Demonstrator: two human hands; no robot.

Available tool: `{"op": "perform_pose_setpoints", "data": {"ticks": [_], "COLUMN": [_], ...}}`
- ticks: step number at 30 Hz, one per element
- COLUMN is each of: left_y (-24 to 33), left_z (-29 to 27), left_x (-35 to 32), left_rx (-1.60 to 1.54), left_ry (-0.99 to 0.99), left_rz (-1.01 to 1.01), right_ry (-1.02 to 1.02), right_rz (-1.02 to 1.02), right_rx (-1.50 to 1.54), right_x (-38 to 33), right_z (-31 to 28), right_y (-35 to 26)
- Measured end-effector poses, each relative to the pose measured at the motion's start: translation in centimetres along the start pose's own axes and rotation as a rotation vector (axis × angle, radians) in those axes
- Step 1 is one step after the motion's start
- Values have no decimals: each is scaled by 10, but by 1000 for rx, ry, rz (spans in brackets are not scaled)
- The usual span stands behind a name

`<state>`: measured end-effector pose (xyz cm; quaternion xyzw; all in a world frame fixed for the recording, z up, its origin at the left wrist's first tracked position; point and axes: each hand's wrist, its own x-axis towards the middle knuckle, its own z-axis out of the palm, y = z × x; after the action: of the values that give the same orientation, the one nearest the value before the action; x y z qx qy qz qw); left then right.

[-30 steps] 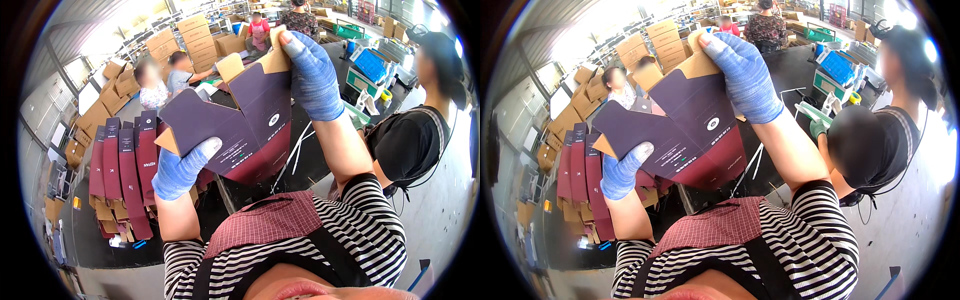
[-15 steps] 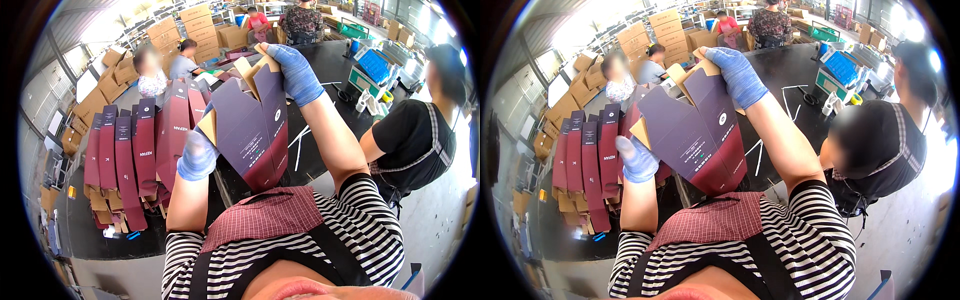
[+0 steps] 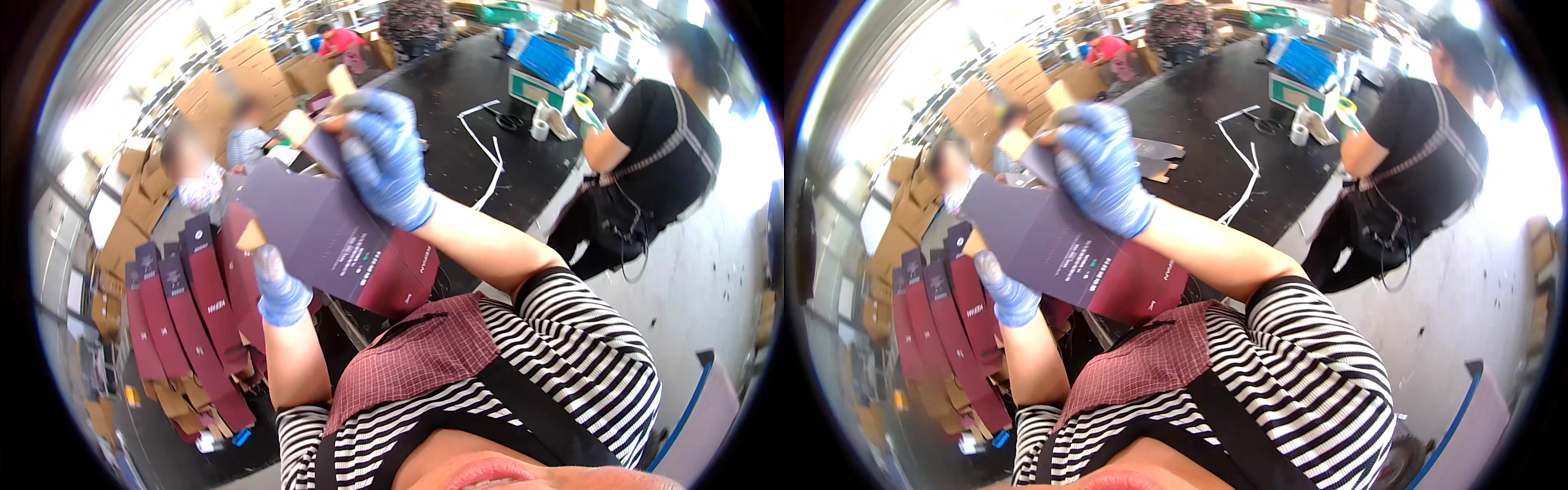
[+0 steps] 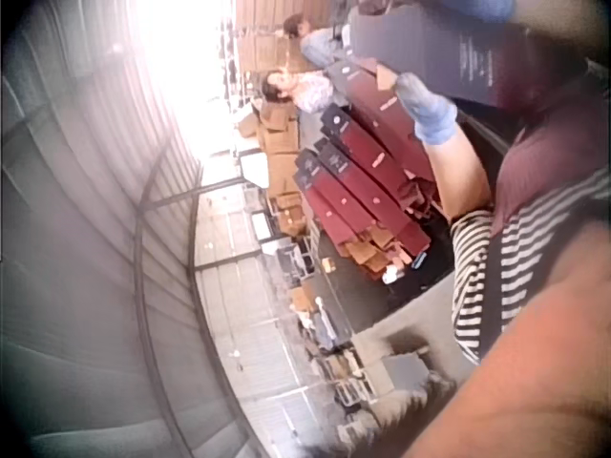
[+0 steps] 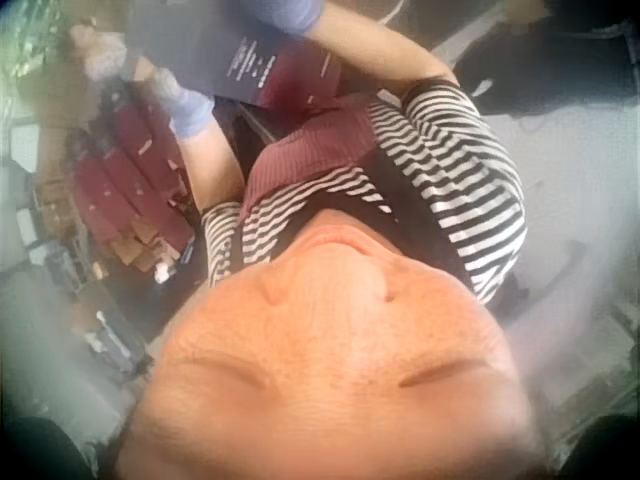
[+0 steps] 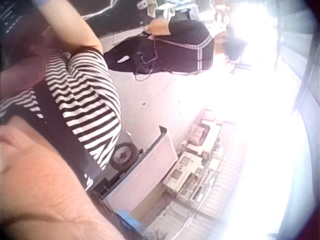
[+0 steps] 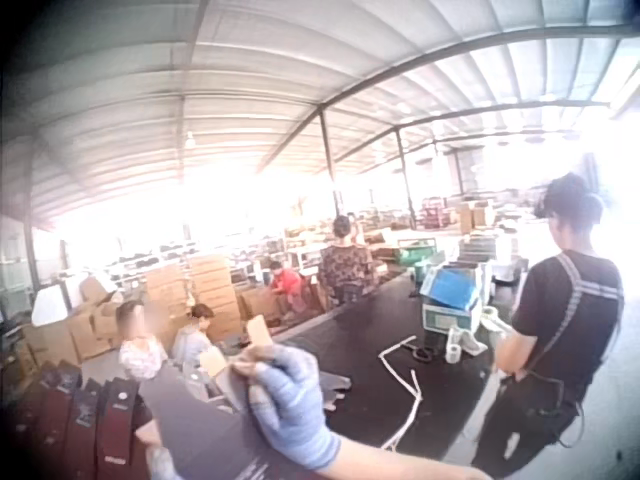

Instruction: The person folds several cardboard boxes by hand, tucking in the bottom flaps to assemble them and placing them on a table.

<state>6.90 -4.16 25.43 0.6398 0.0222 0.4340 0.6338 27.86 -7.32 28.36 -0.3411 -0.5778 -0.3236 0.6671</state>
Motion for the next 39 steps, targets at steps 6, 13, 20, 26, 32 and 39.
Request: {"op": "perform_pose_setpoints", "data": {"ticks": [6,13,20,26,32,39], "left_y": [-2,-4,-5,-71,-94,-94], "left_z": [22,72,147,72,75,70], "left_x": [-3,14,63,64,93,121], "left_rx": [60,145,422,82,10,-11], "left_ry": [180,55,189,90,99,99], "left_rz": [31,164,435,137,-204,-343], "right_ry": [-167,-419,-402,-370,-400,-410], "right_rz": [25,239,332,392,458,339], "right_rx": [163,406,421,517,624,532], "right_x": [3,9,8,13,13,10], "right_z": [-14,-48,-75,-101,-122,-124], "right_y": [-30,-35,0,24,51,57]}}
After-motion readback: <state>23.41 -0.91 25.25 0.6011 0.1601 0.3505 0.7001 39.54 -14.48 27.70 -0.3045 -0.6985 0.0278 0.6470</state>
